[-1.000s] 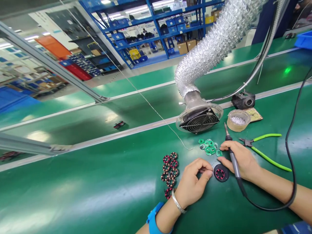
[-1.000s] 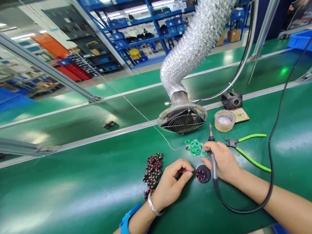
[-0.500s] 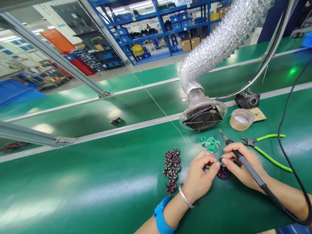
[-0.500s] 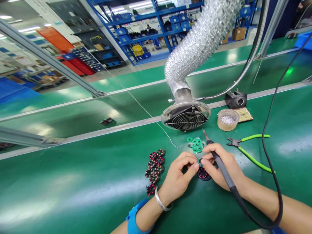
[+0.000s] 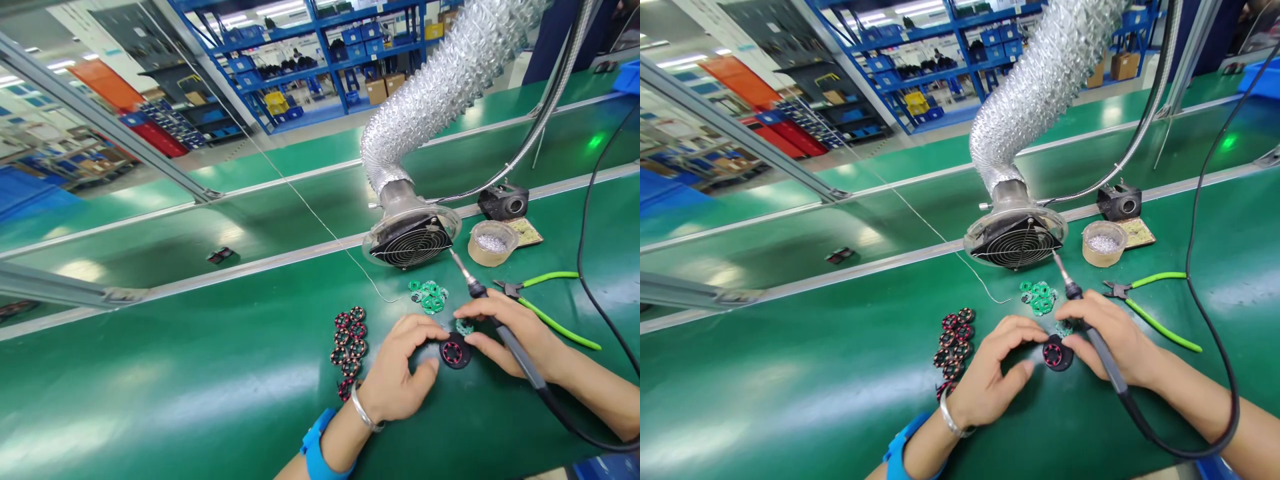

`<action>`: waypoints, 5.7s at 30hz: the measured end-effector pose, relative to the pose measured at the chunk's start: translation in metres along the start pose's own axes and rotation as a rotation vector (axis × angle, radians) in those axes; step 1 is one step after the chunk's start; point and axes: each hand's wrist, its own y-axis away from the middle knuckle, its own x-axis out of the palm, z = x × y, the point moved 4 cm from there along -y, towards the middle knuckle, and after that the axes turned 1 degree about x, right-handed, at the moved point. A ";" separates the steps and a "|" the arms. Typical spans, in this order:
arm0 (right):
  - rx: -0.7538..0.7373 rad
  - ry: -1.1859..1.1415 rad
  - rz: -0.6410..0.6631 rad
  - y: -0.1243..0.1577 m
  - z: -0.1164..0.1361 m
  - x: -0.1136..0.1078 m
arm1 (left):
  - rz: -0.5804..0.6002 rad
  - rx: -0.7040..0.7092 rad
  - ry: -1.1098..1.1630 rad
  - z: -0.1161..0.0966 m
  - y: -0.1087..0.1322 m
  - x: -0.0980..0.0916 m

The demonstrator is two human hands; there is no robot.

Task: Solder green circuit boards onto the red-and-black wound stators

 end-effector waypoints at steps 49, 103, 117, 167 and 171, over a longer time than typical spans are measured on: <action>-0.143 -0.063 0.070 0.000 0.022 0.015 | 0.103 -0.337 0.074 0.019 0.003 0.006; 0.086 -0.016 -0.176 0.024 0.065 -0.010 | 0.115 0.042 -0.147 0.008 0.006 0.000; 0.120 0.019 -0.133 0.026 0.065 -0.006 | 0.119 0.047 -0.158 0.009 0.005 0.000; -0.125 0.009 -0.061 0.017 0.032 0.033 | 0.026 -0.461 0.157 0.020 0.010 0.009; -0.112 -0.026 -0.067 0.012 0.035 0.023 | 0.029 -0.430 0.115 0.018 0.009 0.008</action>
